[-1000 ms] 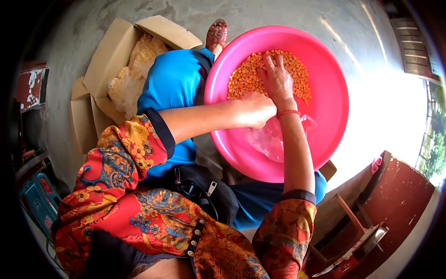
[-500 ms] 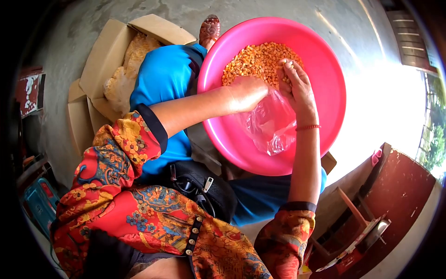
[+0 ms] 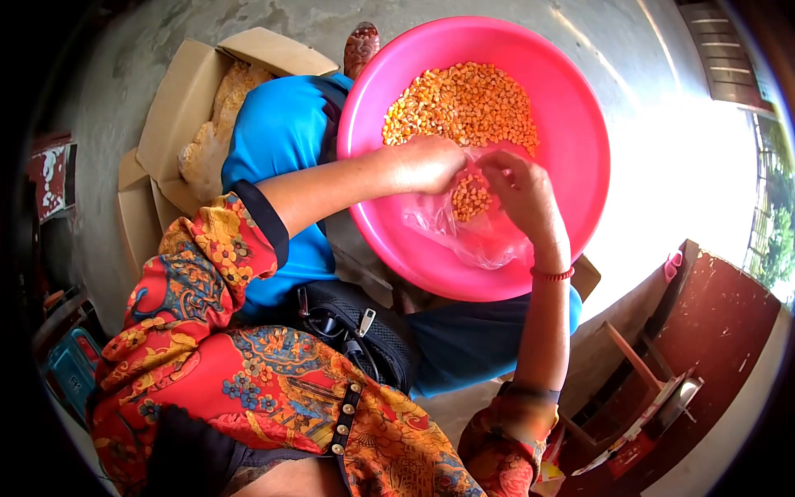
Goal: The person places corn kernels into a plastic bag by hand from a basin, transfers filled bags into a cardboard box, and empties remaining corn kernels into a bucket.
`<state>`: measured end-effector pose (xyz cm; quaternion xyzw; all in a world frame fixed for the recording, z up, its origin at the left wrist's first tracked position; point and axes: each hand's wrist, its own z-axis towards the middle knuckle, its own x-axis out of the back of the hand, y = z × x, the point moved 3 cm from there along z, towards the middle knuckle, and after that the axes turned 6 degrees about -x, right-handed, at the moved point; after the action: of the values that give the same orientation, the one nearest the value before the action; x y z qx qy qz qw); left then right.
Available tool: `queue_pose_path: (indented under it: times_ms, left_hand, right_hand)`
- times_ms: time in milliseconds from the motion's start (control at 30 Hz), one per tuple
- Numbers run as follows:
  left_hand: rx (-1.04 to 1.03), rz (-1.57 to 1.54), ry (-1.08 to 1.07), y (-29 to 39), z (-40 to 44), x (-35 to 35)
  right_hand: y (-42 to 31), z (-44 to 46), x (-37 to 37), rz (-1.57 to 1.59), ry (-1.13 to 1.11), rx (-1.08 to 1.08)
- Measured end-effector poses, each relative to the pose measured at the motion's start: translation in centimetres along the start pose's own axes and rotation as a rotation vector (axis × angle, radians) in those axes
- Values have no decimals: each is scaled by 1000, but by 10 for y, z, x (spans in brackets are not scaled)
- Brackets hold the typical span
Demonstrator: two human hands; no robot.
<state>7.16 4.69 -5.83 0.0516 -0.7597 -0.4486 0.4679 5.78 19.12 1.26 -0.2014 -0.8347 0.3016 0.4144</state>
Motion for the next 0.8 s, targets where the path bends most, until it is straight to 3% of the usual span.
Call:
queue_pose_path:
  times_ms: [133,233,300,333,500,567,600,633,700,800]
  left_hand:
    - [28,8,-218,16,2,6]
    - [69,-42,-206,25,-3,12]
    - [69,-24,-219,26,-4,15]
    - [37,11,-190,25,-4,15]
    - [-3,53,-163,27,-4,22]
    - [-13,69,-111,28,-5,25]
    - [-12,67,-112,28,-5,24]
    - [5,86,-96,26,-5,22]
    - [23,107,-80,23,-4,23]
    - [13,157,-77,20,-4,24]
  right_hand:
    - [20,47,19,-67,135,-76]
    - [44,87,12,-303,273,-168]
    - [39,101,4,-445,428,-41]
    - [34,105,-2,-360,401,-109]
    - [29,122,-27,-330,506,-57]
    - [33,120,-32,388,318,-162]
    - [34,119,-32,536,252,-157]
    - [39,119,-30,535,252,-157]
    - [51,117,-32,894,215,-295]
    - [51,105,-25,999,182,-266]
